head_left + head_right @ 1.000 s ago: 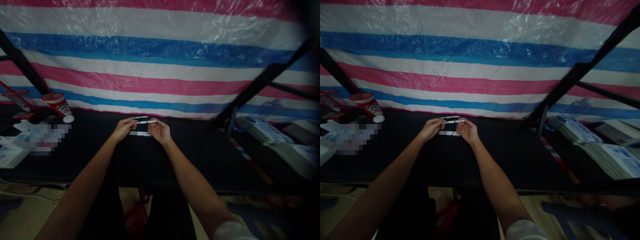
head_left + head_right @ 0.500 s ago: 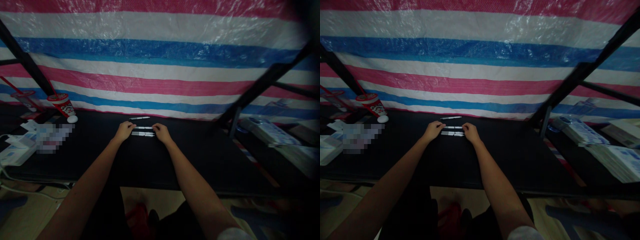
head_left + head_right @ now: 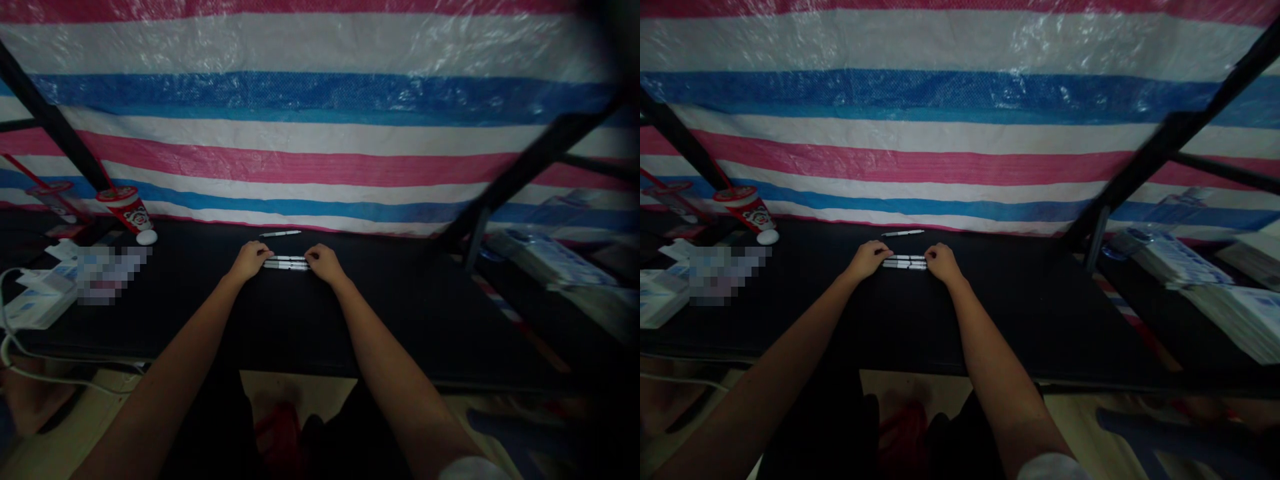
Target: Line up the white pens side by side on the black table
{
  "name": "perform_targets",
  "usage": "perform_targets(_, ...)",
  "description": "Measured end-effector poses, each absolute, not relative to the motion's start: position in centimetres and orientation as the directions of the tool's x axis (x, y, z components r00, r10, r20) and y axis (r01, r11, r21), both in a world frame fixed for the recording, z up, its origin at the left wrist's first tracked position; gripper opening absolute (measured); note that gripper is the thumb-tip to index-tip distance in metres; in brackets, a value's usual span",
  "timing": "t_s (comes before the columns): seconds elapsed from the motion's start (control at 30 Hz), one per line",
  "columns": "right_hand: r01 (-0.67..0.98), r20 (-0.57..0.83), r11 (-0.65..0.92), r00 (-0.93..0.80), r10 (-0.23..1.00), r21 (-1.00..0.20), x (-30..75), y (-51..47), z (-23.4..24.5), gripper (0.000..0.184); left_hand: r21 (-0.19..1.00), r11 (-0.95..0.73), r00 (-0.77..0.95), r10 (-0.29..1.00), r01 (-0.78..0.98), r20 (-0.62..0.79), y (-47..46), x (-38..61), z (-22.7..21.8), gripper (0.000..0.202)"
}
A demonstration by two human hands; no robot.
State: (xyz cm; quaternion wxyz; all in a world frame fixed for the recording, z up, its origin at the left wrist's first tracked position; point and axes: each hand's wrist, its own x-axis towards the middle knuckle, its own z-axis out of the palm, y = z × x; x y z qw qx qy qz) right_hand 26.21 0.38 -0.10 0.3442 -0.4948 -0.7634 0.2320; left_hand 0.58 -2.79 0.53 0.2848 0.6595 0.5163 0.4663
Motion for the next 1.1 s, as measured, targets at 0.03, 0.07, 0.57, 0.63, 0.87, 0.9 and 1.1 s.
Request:
perform_targets(0.03, 0.600, 0.293, 0.402, -0.276, 0.915, -0.691, 26.2, 0.4, -0.1, 0.016, 0.865, -0.294, 0.029, 0.950, 0.407, 0.310, -2.8, 0.6, 0.5, 0.014)
perform_targets(0.07, 0.601, 0.289, 0.401, -0.278, 0.916, -0.691, 26.2, 0.3, 0.0, 0.016, 0.869, -0.286, 0.027, 0.953, 0.403, 0.301, -2.7, 0.6, 0.5, 0.015)
perform_targets(0.57, 0.518, 0.359, 0.388, -0.161, 0.919, -0.762, 25.9, 1.0, -0.5, 0.024, 0.751, -0.249, -0.091, 0.921, 0.612, 0.379, -1.1, 0.4, 0.0, 0.040)
perform_targets(0.63, 0.514, 0.350, 0.378, -0.156, 0.924, -0.770, 25.7, 1.1, -0.5, 0.023, 0.724, -0.250, -0.043, 0.932, 0.643, 0.360, -0.7, 0.3, 0.0, 0.041)
perform_targets(0.87, 0.516, 0.294, 0.292, -0.080, 0.952, -0.805, 25.6, 1.2, -0.5, 0.029, 0.627, -0.263, 0.035, 0.935, 0.733, 0.352, 0.0, -0.3, -0.1, 0.041)
perform_targets(0.9, 0.517, 0.294, 0.288, -0.073, 0.953, -0.806, 25.6, 1.2, -0.5, 0.029, 0.594, -0.257, 0.034, 0.933, 0.763, 0.359, 0.0, -0.4, -0.1, 0.042)
perform_targets(1.1, 0.522, 0.317, 0.296, -0.052, 0.947, -0.800, 25.5, 1.3, -0.7, 0.030, 0.497, -0.244, 0.083, 0.943, 0.832, 0.323, -0.1, -0.1, 0.1, 0.043)
